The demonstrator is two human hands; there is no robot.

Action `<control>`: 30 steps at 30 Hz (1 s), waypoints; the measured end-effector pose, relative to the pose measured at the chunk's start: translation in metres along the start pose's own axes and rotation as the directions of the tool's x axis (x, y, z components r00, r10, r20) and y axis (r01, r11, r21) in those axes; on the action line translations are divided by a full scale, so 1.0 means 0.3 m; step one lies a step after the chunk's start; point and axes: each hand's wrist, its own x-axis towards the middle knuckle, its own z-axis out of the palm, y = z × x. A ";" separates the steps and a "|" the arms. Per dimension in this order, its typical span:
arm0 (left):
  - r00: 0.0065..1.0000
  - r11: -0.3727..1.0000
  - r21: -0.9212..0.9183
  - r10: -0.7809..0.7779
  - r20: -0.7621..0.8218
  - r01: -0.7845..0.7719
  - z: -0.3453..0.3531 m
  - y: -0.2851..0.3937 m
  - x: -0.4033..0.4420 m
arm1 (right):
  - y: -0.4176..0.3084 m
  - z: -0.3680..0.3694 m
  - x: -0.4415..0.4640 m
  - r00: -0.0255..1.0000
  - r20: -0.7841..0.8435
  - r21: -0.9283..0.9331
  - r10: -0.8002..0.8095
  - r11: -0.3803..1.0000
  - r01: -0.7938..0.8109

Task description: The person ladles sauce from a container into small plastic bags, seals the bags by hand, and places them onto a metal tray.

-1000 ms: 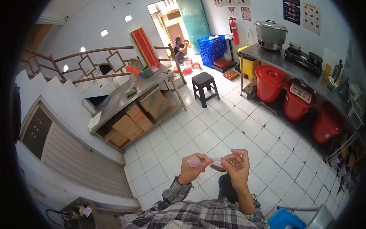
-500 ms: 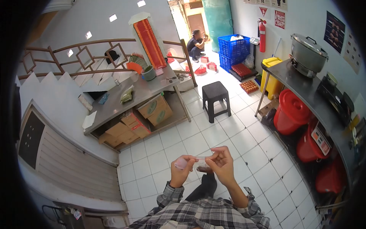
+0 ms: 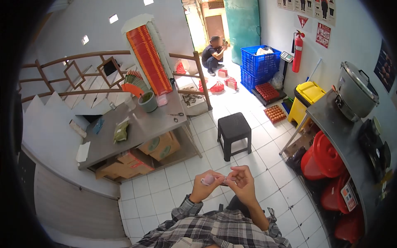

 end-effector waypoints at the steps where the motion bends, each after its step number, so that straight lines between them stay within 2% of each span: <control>1: 1.000 1.000 -0.014 -0.011 -0.002 0.011 -0.016 -0.027 0.080 | 0.028 -0.028 0.078 1.000 -0.009 0.000 0.007 1.000 -0.007; 6: 0.995 0.998 -0.060 -0.025 -0.099 0.019 -0.082 -0.230 0.414 | 0.137 -0.127 0.481 0.998 0.067 -0.003 -0.007 1.000 0.007; 9: 0.980 1.000 -0.005 -0.015 -0.198 0.015 -0.140 -0.266 0.608 | 0.172 -0.148 0.730 0.991 0.131 0.002 0.007 1.000 -0.008; 12: 0.946 0.972 0.214 0.158 -0.284 -0.098 -0.252 -0.279 0.785 | 0.216 -0.137 1.000 0.975 0.217 0.026 0.052 0.998 -0.059; 15: 0.919 0.983 0.179 0.107 -0.380 -0.040 -0.399 -0.335 0.911 | 0.281 -0.096 1.238 0.932 0.348 -0.032 0.103 0.995 -0.098; 16: 0.916 0.992 0.110 -0.010 -0.402 0.059 -0.452 -0.353 0.943 | 0.308 -0.073 1.309 0.924 0.367 -0.033 0.112 0.994 -0.107; 19: 0.896 0.986 0.002 -0.150 -0.418 0.166 -0.600 -0.384 1.058 | 0.430 -0.030 1.509 0.896 0.427 -0.062 0.122 0.992 -0.106; 23: 0.886 0.974 0.106 -0.135 -0.444 0.201 -0.779 -0.463 1.206 | 0.531 0.046 1.722 0.904 0.398 -0.029 0.153 0.988 -0.155; 24: 0.902 0.964 0.196 -0.082 -0.424 0.180 -0.823 -0.463 1.253 | 0.547 0.054 1.770 0.903 0.399 -0.046 0.158 0.987 -0.152; 27: 0.919 0.965 0.226 -0.036 -0.393 0.134 -0.917 -0.508 1.392 | 0.581 0.075 1.892 0.913 0.369 -0.084 0.176 0.984 -0.156; 30: 0.936 0.961 0.212 -0.097 -0.340 0.176 -0.961 -0.514 1.501 | 0.579 0.068 1.979 0.935 0.291 -0.108 0.205 0.978 -0.181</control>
